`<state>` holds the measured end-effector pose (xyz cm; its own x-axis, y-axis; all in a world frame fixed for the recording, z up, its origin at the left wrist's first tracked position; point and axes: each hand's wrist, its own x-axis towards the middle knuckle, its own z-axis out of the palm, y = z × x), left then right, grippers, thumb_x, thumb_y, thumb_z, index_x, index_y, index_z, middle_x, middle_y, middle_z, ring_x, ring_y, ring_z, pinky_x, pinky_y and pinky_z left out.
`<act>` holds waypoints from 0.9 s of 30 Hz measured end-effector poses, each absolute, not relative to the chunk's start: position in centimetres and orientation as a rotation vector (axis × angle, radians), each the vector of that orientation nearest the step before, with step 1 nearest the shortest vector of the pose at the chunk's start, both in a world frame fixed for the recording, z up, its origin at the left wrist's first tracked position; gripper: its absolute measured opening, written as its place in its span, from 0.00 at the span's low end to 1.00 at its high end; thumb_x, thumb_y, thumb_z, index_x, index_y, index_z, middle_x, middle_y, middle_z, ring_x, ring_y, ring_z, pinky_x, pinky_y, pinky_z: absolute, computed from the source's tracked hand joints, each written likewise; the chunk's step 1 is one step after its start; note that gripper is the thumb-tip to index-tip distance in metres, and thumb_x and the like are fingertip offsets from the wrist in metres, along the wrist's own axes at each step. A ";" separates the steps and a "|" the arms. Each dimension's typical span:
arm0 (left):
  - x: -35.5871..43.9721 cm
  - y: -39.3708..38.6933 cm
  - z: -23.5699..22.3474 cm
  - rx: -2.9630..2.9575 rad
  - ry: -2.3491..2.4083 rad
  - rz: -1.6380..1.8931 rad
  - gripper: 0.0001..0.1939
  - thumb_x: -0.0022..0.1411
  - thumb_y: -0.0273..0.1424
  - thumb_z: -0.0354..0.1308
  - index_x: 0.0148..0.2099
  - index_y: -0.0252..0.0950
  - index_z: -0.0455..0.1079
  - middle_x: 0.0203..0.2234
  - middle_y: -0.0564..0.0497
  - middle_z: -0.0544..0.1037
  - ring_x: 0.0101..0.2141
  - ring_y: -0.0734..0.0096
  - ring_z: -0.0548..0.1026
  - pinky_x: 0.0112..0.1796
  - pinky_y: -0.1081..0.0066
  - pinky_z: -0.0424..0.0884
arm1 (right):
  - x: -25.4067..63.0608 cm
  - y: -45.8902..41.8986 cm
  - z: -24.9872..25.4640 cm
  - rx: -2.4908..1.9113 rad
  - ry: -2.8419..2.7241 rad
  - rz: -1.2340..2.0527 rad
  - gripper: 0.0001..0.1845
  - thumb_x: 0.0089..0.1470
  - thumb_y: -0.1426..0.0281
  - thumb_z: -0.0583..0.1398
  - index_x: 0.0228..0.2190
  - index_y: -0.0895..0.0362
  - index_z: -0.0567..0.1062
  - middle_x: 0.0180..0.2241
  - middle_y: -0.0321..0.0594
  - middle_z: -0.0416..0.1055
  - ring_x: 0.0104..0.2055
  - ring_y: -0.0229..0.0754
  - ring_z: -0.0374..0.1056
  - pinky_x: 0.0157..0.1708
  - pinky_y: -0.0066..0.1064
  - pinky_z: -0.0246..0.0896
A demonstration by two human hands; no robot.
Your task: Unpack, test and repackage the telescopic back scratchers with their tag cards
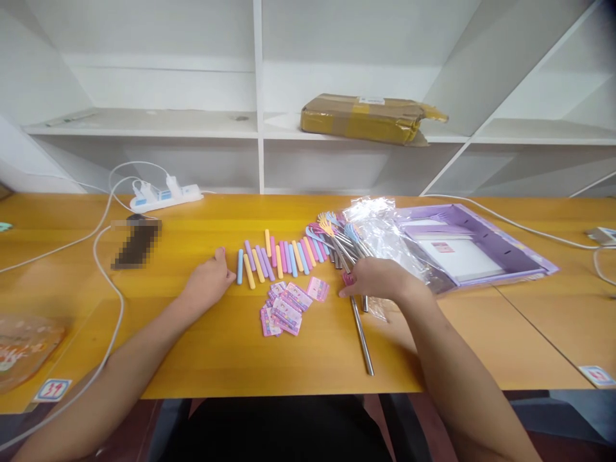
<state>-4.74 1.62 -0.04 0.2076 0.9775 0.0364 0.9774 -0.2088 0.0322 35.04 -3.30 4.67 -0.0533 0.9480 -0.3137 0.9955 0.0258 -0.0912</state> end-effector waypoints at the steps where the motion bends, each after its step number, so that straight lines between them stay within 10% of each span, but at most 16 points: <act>1: -4.7 1.5 0.0 2.439 1.979 0.074 0.23 0.69 0.32 0.50 0.62 0.26 0.61 0.31 0.38 0.81 0.31 0.50 0.82 0.33 0.64 0.70 | 34.5 -3.5 4.6 2.035 2.112 -0.416 0.27 0.45 0.53 0.73 0.13 0.53 0.68 0.19 0.41 0.69 0.22 0.44 0.66 0.26 0.35 0.53; 15: -4.3 0.1 1.0 2.405 2.019 0.054 0.30 0.72 0.28 0.46 0.70 0.15 0.53 0.36 0.29 0.80 0.36 0.41 0.83 0.39 0.55 0.75 | 33.0 -4.4 5.6 1.858 2.321 -0.796 0.18 0.52 0.63 0.64 0.18 0.53 0.64 0.19 0.35 0.63 0.25 0.40 0.59 0.28 0.33 0.50; 20: -4.8 0.6 0.9 2.506 1.897 0.596 0.23 0.74 0.27 0.44 0.66 0.25 0.62 0.47 0.27 0.76 0.47 0.39 0.78 0.49 0.50 0.73 | 33.8 -4.1 5.8 1.984 2.557 -1.643 0.18 0.60 0.54 0.57 0.25 0.53 0.65 0.22 0.32 0.56 0.24 0.37 0.49 0.24 0.31 0.46; 27: -3.1 -1.5 0.8 2.479 1.436 0.747 0.16 0.79 0.41 0.44 0.47 0.40 0.69 0.34 0.46 0.76 0.32 0.57 0.75 0.34 0.64 0.67 | 33.1 -2.2 4.3 2.349 2.465 -2.623 0.13 0.58 0.55 0.55 0.29 0.50 0.65 0.16 0.26 0.46 0.15 0.35 0.38 0.19 0.32 0.34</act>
<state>-3.11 -1.51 0.84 0.4073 0.8510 0.3315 0.7600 -0.5171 0.3937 33.08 -2.19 4.27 0.0162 0.9982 0.0571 -0.1190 0.0586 -0.9912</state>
